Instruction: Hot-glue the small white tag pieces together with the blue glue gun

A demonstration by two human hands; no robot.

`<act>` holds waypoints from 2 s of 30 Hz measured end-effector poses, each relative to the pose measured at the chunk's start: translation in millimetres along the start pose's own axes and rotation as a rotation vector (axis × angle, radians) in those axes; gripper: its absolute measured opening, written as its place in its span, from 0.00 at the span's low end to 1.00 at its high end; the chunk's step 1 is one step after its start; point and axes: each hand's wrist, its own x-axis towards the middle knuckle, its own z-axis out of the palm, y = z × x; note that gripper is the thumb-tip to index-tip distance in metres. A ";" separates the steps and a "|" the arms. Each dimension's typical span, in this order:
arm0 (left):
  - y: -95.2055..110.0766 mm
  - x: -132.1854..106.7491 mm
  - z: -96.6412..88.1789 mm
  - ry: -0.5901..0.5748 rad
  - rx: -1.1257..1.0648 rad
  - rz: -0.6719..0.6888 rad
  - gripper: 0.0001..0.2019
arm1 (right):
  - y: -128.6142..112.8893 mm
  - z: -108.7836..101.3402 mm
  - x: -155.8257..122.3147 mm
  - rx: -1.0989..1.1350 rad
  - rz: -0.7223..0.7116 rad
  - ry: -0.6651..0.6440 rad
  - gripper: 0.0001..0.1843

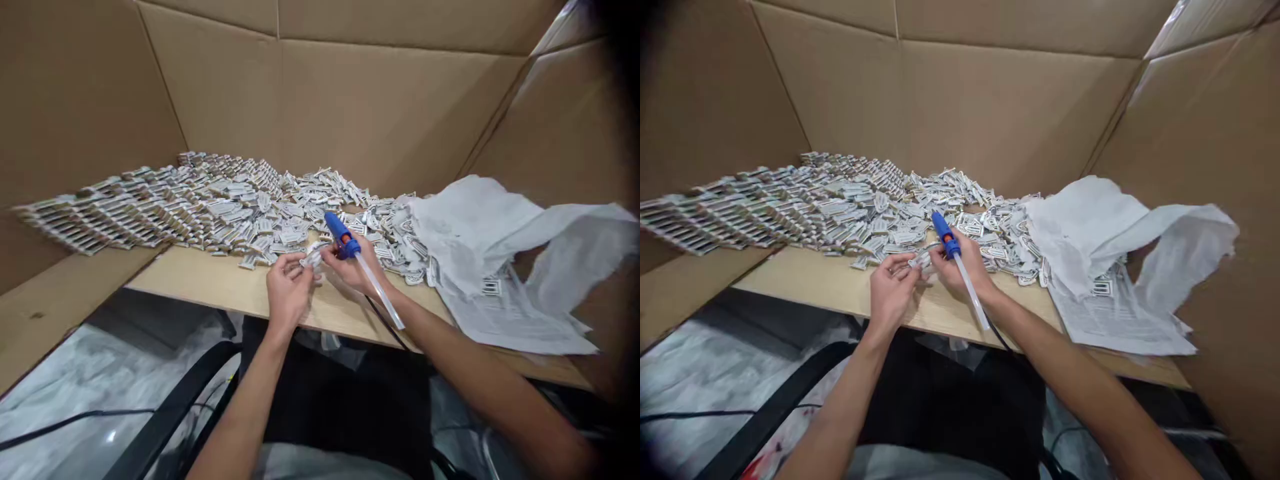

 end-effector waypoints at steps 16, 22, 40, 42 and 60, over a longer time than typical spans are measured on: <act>-5.1 2.6 1.2 0.052 -0.026 0.027 0.19 | -3.8 -2.7 -5.8 -0.309 -0.241 -0.027 0.15; -3.0 3.6 1.0 -0.034 -0.067 0.029 0.22 | -2.1 -1.9 -5.0 -0.287 -0.156 -0.079 0.18; -7.5 8.8 -0.9 0.108 -0.114 0.021 0.17 | -14.7 -18.5 -0.2 -0.213 -0.127 -0.393 0.26; -8.8 9.3 -2.5 0.116 -0.074 0.025 0.17 | -13.1 -18.1 0.2 -0.208 -0.142 -0.406 0.25; -13.1 7.8 -4.9 0.061 -0.038 0.082 0.17 | -5.9 -15.4 1.6 -0.259 -0.048 -0.414 0.28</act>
